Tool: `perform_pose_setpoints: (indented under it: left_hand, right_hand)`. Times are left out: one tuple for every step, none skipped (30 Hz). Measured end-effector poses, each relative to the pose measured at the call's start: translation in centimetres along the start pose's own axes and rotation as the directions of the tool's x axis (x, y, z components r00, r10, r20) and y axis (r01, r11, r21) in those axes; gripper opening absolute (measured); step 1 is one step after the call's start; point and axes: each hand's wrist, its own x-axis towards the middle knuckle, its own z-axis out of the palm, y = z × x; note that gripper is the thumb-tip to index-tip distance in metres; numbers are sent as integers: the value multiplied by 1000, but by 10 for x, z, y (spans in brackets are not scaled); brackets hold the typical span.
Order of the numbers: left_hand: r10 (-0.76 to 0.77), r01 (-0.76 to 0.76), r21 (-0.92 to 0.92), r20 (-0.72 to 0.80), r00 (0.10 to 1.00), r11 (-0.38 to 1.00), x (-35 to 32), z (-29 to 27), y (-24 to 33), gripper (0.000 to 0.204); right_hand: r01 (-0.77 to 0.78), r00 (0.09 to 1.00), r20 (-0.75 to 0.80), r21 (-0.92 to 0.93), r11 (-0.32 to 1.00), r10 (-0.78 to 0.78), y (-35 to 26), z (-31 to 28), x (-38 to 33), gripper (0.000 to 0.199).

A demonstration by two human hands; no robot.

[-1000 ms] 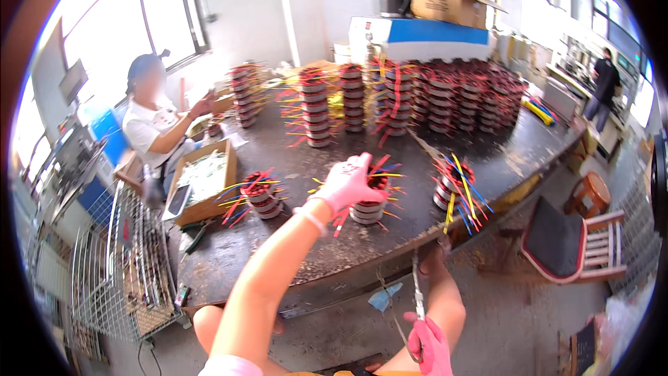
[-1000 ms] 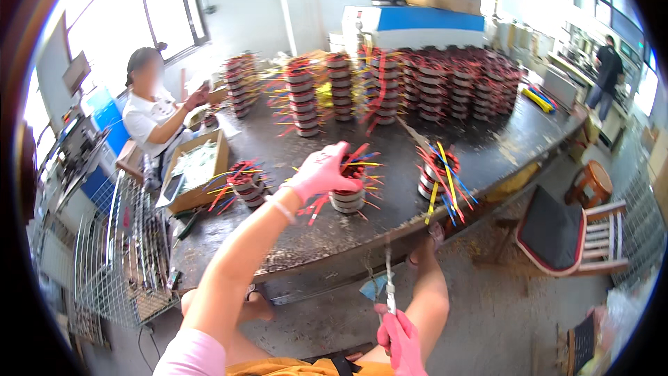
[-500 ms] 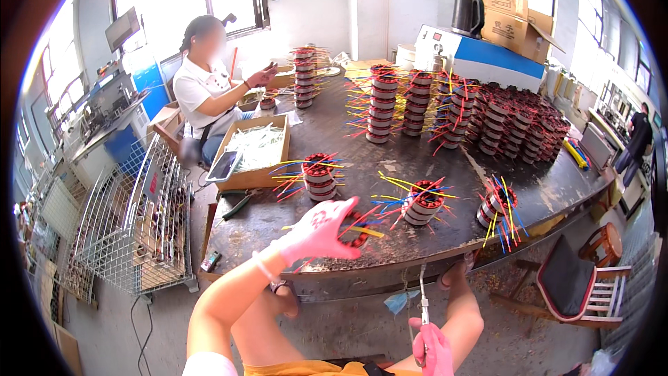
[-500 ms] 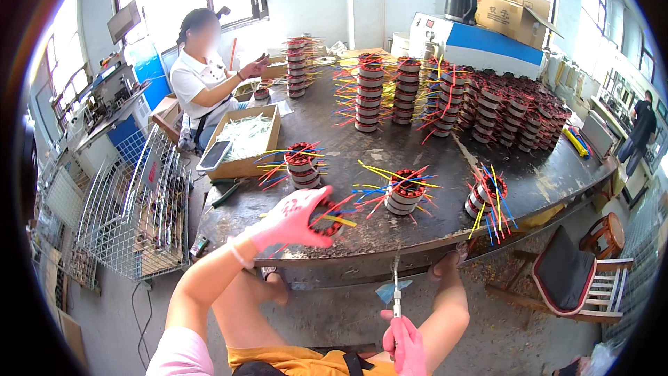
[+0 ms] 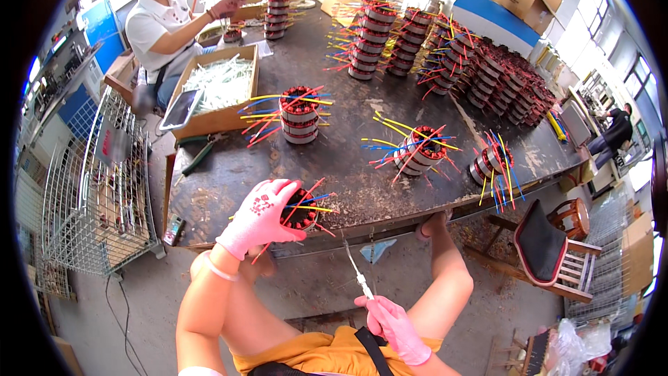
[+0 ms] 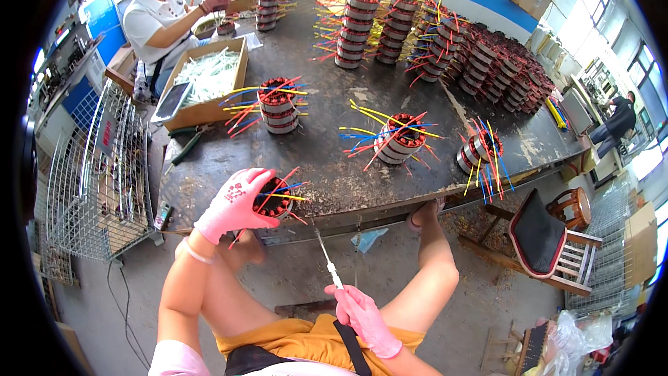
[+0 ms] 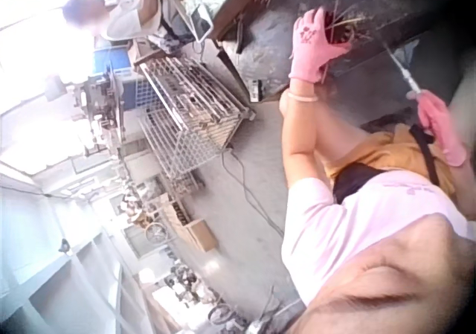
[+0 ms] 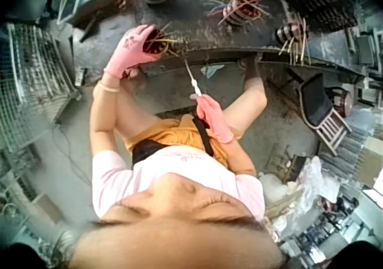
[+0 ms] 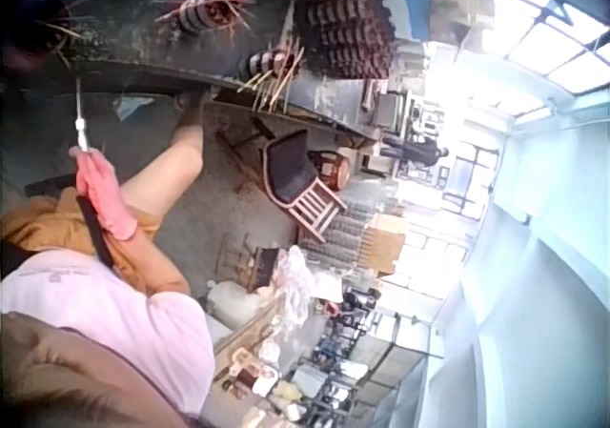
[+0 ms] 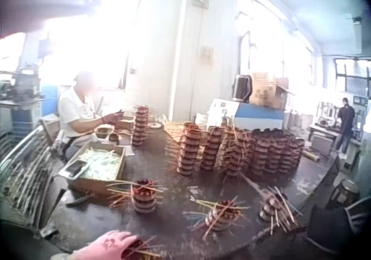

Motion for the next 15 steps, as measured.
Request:
perform_pose_setpoints:
  left_hand:
    - [14, -14, 4, -7, 1000, 1000, 1, 0, -1, 92]
    - [21, -21, 7, -17, 1000, 1000, 1, 0, 0, 93]
    - [33, -32, 17, -29, 999, 999, 2, -1, 1, 93]
    - [28, -28, 23, -32, 999, 999, 1, -1, 1, 93]
    - [24, -23, 29, -35, 999, 999, -1, 0, 0, 93]
    - [23, -22, 36, -38, 999, 999, -1, 0, -1, 93]
    - [13, -12, 29, -24, 1000, 999, 0, 0, -1, 93]
    - [3, -3, 22, -10, 1000, 1000, 1, -1, -2, 93]
    - [-2, 2, 18, 3, 1000, 1000, 3, -4, -1, 94]
    - [-20, 20, -2, 17, 1000, 1000, 5, -6, 2, 94]
    - [-23, 23, -3, 14, 1000, 1000, 4, -6, 1, 94]
    - [-25, 25, -9, 5, 1000, 1000, 3, -4, 0, 94]
    - [-26, 26, -14, -4, 1000, 1000, 2, -3, -2, 93]
    - [-33, 33, -41, 2, 999, 999, 4, -2, -3, 96]
    - [-32, 32, -32, 3, 999, 999, 4, 0, -3, 96]
  right_hand:
    - [-19, 1000, -5, -21, 1000, 19, 0, 1, 1, 35]
    - [-14, 1000, -8, -34, 999, 13, 2, 1, 2, 35]
    - [-1, 1000, -8, -44, 999, 0, 4, 1, 4, 35]
    - [12, 1000, -9, -54, 998, -12, 5, 1, 5, 35]
    - [8, 1000, -12, -37, 999, -9, 7, 2, 6, 35]
    - [8, 1000, -16, -18, 1000, -8, 8, 4, 7, 34]
    - [8, 1000, -21, 2, 1000, -8, 8, 5, 8, 34]
    - [-7, 1000, -19, -15, 1000, 7, 7, 3, 10, 34]
    - [-18, 1000, -17, -31, 999, 18, 4, 3, 11, 34]
    - [-29, 999, -15, -45, 999, 29, 3, 2, 12, 34]
    - [-27, 1000, 3, -21, 999, 27, 6, 2, 12, 34]
    - [-23, 1000, 17, -2, 1000, 23, 10, 2, 14, 34]
    - [-19, 999, 31, 17, 1000, 18, 12, 2, 14, 34]
    - [-16, 999, 42, 7, 1000, 16, 9, 1, 14, 34]
    - [-8, 999, 44, 4, 1000, 8, 9, 2, 15, 33]
